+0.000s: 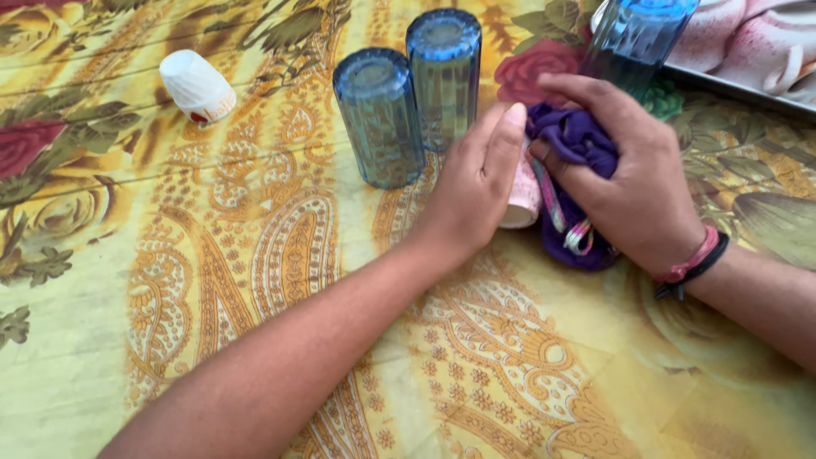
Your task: The person wipes a pink speckled ceramic mug and a blue glass tumbler with a purple cloth on a patterned tablecloth. The person rotates each item to wipe all sides and then places them back on the table.
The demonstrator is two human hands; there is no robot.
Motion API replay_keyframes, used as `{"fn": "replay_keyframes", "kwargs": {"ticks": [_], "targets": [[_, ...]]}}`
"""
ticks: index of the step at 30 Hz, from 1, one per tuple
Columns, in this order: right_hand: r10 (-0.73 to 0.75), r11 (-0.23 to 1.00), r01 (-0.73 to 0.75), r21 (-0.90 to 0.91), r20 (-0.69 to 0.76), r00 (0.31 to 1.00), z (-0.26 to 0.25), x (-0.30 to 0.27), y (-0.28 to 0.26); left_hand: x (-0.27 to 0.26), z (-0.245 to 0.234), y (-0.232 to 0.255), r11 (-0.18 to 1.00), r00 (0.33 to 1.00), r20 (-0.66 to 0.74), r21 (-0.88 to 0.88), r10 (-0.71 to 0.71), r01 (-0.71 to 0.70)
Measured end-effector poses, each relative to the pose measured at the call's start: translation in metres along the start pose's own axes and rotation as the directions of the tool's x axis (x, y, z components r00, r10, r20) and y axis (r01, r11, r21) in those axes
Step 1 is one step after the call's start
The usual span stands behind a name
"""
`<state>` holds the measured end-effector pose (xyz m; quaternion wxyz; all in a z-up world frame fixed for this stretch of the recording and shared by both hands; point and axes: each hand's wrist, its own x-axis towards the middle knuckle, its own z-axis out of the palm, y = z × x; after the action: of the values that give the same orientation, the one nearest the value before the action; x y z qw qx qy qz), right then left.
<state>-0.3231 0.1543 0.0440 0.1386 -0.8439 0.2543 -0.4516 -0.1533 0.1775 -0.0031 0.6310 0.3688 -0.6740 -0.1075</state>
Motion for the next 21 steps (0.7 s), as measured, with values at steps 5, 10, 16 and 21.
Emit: {"fn": "replay_keyframes", "kwargs": {"ticks": [5, 10, 16, 21], "targets": [[0.023, 0.993, -0.010, -0.116, 0.118, 0.993, -0.004, 0.000, -0.006, 0.002, -0.001, 0.004, 0.927, 0.930, 0.097, -0.097, -0.355, 0.363], [-0.235, 0.950, 0.264, -0.168, 0.175, 0.956, -0.007, -0.001, -0.010, 0.004, -0.002, 0.004, 0.946, 0.950, 0.042, -0.086, -0.311, 0.313], [0.000, 0.996, 0.010, -0.091, 0.109, 0.994, -0.005, -0.002, 0.009, 0.005, -0.010, 0.008, 0.946, 0.907, 0.289, -0.012, -0.307, 0.325], [-0.102, 0.984, 0.120, -0.133, 0.131, 0.986, -0.014, 0.004, 0.019, 0.016, -0.023, 0.001, 0.889, 0.805, 0.531, -0.189, -0.264, 0.416]]}}
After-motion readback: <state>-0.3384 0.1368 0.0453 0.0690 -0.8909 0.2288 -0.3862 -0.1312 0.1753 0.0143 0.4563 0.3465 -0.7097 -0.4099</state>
